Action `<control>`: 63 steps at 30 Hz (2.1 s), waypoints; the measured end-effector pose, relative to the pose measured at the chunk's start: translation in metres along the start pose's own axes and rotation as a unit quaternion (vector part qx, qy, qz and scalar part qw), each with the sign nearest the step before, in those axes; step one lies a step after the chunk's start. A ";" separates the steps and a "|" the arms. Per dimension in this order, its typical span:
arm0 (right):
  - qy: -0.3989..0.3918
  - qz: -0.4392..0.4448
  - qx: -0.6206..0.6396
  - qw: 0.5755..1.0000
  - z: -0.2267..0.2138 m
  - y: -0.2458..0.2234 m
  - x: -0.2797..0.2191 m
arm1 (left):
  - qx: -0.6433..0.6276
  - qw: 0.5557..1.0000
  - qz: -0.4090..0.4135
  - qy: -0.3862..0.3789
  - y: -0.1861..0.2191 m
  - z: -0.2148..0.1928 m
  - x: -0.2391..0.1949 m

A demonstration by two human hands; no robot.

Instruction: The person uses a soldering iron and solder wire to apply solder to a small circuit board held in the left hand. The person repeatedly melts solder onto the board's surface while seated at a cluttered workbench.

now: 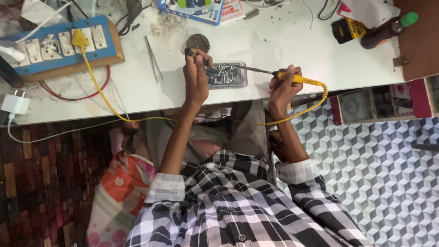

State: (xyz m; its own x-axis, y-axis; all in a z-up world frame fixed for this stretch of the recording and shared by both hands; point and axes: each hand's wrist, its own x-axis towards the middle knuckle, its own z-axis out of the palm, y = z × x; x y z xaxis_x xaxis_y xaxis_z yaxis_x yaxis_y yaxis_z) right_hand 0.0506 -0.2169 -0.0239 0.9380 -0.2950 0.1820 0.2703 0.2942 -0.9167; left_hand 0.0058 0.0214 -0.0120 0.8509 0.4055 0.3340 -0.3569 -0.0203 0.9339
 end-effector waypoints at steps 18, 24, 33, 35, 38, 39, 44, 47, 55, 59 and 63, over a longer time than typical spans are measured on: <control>-0.011 0.020 -0.002 1.000 -0.009 0.007 -0.004 | -0.080 0.996 -0.026 0.004 -0.013 -0.001 -0.008; -0.012 0.012 -0.041 0.999 -0.004 0.005 -0.005 | -0.092 0.995 -0.048 0.004 -0.017 -0.005 -0.008; 0.006 0.007 -0.024 1.000 0.002 0.006 -0.002 | -0.137 0.990 -0.010 0.006 -0.027 -0.002 -0.003; 0.005 0.009 -0.030 0.999 -0.004 0.005 -0.006 | -0.129 0.991 -0.018 0.007 -0.023 0.001 -0.011; -0.003 -0.018 -0.018 1.000 0.003 0.007 -0.005 | -0.067 0.998 0.008 -0.003 -0.012 0.000 -0.008; -0.008 -0.029 -0.016 0.999 0.005 0.007 -0.005 | -0.045 0.999 0.020 -0.005 -0.008 0.000 -0.007; -0.019 -0.056 -0.055 0.997 0.003 0.003 -0.014 | 0.036 0.999 0.010 -0.009 0.005 -0.001 -0.014; -0.038 -0.076 -0.058 0.995 0.007 0.000 -0.008 | 0.085 0.995 0.044 -0.031 0.009 0.007 -0.003; -0.009 -0.031 -0.005 0.999 0.005 0.001 -0.006 | 0.139 0.988 0.057 -0.033 0.009 0.026 0.001; -0.011 -0.008 0.020 1.000 0.000 0.004 -0.004 | 0.068 0.997 0.011 -0.027 0.001 0.027 -0.002; -0.012 0.006 0.037 0.999 -0.004 0.006 -0.005 | -0.067 0.998 -0.002 -0.003 -0.012 0.025 -0.003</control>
State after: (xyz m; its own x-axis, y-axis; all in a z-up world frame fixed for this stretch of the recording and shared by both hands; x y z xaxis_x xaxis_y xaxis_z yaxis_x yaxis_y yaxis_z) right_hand 0.0466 -0.2179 -0.0316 0.9456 -0.2705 0.1809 0.2743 0.3637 -0.8902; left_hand 0.0170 -0.0029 -0.0210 0.8542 0.4004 0.3317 -0.4016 0.1030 0.9100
